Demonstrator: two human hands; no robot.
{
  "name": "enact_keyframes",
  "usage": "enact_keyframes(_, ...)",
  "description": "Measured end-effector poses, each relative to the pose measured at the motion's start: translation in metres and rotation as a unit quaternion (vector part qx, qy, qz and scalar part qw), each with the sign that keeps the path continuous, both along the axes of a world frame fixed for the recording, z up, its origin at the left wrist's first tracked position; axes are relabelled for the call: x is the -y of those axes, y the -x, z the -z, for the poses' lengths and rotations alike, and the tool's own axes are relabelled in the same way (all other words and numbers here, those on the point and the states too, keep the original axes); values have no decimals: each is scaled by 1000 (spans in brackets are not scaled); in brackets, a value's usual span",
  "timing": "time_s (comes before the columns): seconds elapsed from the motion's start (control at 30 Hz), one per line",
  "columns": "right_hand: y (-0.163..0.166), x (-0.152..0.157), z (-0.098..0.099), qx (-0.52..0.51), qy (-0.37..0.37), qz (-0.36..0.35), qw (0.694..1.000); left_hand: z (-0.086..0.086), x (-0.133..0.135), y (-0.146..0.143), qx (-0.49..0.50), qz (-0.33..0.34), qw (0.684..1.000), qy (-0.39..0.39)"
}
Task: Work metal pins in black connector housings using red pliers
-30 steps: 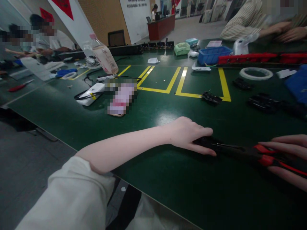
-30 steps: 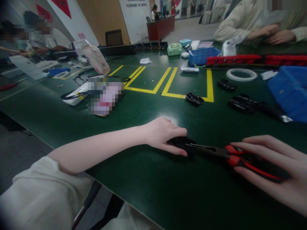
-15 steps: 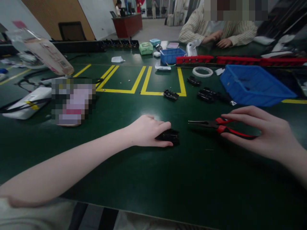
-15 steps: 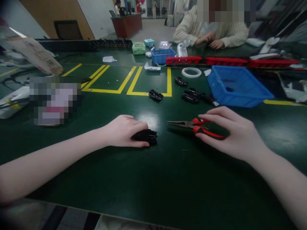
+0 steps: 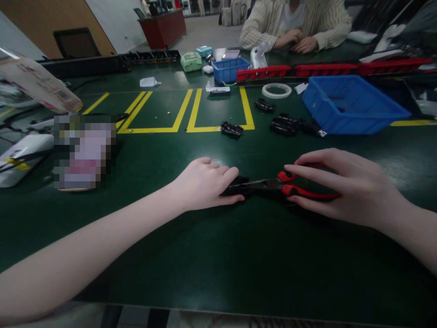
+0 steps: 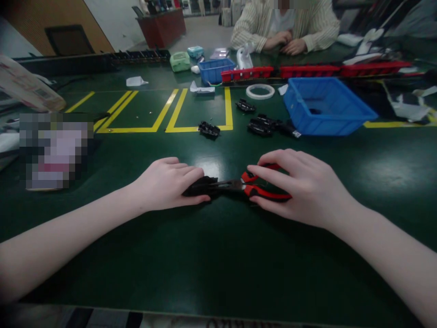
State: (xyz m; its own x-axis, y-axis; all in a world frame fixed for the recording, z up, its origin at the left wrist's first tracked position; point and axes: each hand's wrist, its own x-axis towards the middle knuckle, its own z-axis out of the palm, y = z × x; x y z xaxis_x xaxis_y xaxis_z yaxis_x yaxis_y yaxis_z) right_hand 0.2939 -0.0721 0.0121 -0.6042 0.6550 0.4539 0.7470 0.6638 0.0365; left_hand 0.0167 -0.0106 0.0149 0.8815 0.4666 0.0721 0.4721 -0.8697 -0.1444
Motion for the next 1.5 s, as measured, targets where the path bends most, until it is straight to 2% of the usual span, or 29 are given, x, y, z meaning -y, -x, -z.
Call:
enact_keyframes(0.1, -11, -2, -4, 12, -31, 11, 999, 0, 0, 3, -3, -17, 1000, 22)
enact_keyframes(0.2, -20, -3, -5, 1, -22, 40, 999, 0, 0, 4, -6, -23, 999, 26)
enact_keyframes(0.37, -19, -3, -4, 37, -47, 15, 998, -1, 1, 6, -5, -28, 999, 34)
enact_keyframes(0.57, -16, -4, -1, 2, 2, 54, 999, 0, 3, 12, 4, -26, 997, 67)
enact_keyframes(0.7, -22, -7, -3, -3, -1, 56, 998, 0, 3, 15, 11, -20, 997, 73)
enact_keyframes(0.8, -37, -9, -14, -42, 86, 45, 994, 0, 2, 19, 14, -13, 998, 63)
enact_keyframes(0.93, -68, -12, -34, -78, 278, 38, 957, -5, 3, 23, 78, -9, 996, 32)
enact_keyframes(1.0, -79, -13, -39, -76, 335, 46, 938, -11, 8, 16, 138, -16, 990, 16)
enact_keyframes(1.1, -87, -15, -38, -80, 315, 82, 942, -22, 23, -13, 165, 11, 985, 41)
enact_keyframes(1.2, -87, -20, -30, -81, 273, 129, 950, -25, 37, -53, 29, 78, 996, 24)
enact_keyframes(1.27, -86, -23, -22, -99, 252, 148, 951, -23, 39, -76, -38, 100, 994, 29)
enact_keyframes(1.37, -84, -28, -11, -102, 242, 180, 948, -16, 35, -95, -60, 109, 990, 68)
enact_keyframes(1.5, -72, -27, -2, -86, 227, 197, 950, -16, 27, -101, -86, 125, 984, 88)
